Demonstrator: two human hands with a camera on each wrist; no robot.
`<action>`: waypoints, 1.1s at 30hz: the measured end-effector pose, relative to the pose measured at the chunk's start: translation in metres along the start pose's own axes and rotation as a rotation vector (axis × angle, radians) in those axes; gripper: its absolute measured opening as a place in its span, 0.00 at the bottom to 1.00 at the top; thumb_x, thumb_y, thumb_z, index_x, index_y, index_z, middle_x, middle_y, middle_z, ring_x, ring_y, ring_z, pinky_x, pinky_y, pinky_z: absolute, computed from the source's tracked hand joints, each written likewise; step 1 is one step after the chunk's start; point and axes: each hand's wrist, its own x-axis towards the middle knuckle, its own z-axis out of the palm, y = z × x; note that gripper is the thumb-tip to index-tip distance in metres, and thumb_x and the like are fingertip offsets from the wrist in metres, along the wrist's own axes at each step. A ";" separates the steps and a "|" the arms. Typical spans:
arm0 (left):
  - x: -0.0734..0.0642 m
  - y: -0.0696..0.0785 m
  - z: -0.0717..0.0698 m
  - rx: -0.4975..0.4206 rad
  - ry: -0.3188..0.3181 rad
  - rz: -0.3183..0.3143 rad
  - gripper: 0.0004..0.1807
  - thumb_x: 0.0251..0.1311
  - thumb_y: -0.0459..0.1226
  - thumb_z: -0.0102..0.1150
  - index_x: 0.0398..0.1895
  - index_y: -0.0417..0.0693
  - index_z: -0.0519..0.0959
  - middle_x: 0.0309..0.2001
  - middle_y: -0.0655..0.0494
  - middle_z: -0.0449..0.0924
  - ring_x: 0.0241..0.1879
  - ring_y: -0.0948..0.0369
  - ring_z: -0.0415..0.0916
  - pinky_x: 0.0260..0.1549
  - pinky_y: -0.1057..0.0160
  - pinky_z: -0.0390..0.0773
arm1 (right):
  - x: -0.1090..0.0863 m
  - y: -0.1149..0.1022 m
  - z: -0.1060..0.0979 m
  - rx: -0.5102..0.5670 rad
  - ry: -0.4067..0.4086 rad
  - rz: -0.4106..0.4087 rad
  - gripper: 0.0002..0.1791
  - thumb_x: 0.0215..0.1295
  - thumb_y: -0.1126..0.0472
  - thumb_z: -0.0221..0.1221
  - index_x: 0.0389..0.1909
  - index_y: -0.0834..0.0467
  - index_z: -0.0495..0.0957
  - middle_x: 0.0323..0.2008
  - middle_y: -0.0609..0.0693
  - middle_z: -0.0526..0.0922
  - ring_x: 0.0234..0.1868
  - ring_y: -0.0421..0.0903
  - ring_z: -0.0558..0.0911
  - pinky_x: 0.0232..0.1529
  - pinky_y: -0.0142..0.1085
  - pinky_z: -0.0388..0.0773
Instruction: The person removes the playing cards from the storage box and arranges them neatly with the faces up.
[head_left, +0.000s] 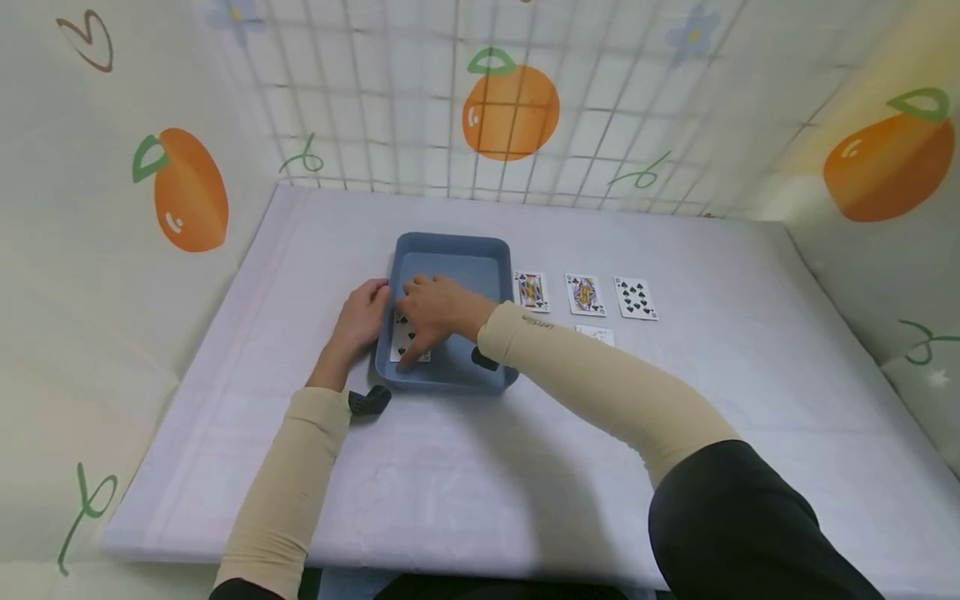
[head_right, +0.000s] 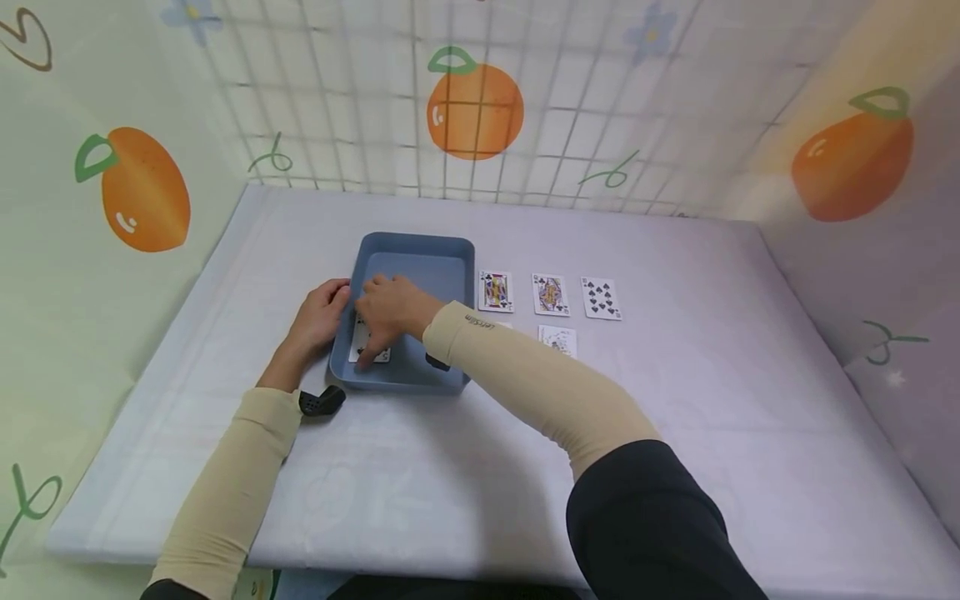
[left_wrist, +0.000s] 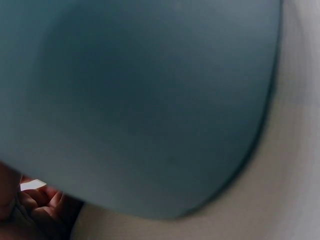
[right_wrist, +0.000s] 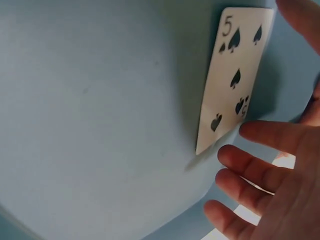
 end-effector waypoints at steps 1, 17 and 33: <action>0.000 0.000 0.000 -0.001 0.001 0.001 0.25 0.78 0.44 0.37 0.70 0.39 0.66 0.67 0.40 0.69 0.67 0.46 0.65 0.65 0.48 0.65 | 0.001 0.000 0.000 -0.003 -0.004 0.000 0.55 0.49 0.20 0.57 0.68 0.56 0.70 0.61 0.56 0.72 0.61 0.53 0.69 0.60 0.50 0.70; 0.001 0.000 0.000 0.011 0.009 0.007 0.25 0.78 0.44 0.37 0.70 0.39 0.67 0.67 0.40 0.69 0.67 0.46 0.65 0.65 0.48 0.65 | 0.007 -0.001 0.003 -0.034 -0.012 0.017 0.55 0.50 0.22 0.58 0.68 0.58 0.69 0.62 0.58 0.71 0.62 0.54 0.69 0.61 0.51 0.70; 0.000 0.000 0.000 0.018 0.009 0.010 0.25 0.78 0.43 0.37 0.69 0.39 0.67 0.66 0.40 0.70 0.66 0.46 0.66 0.65 0.48 0.66 | 0.005 0.002 0.003 -0.039 0.024 -0.019 0.50 0.49 0.25 0.62 0.62 0.59 0.74 0.55 0.55 0.75 0.55 0.51 0.71 0.58 0.50 0.73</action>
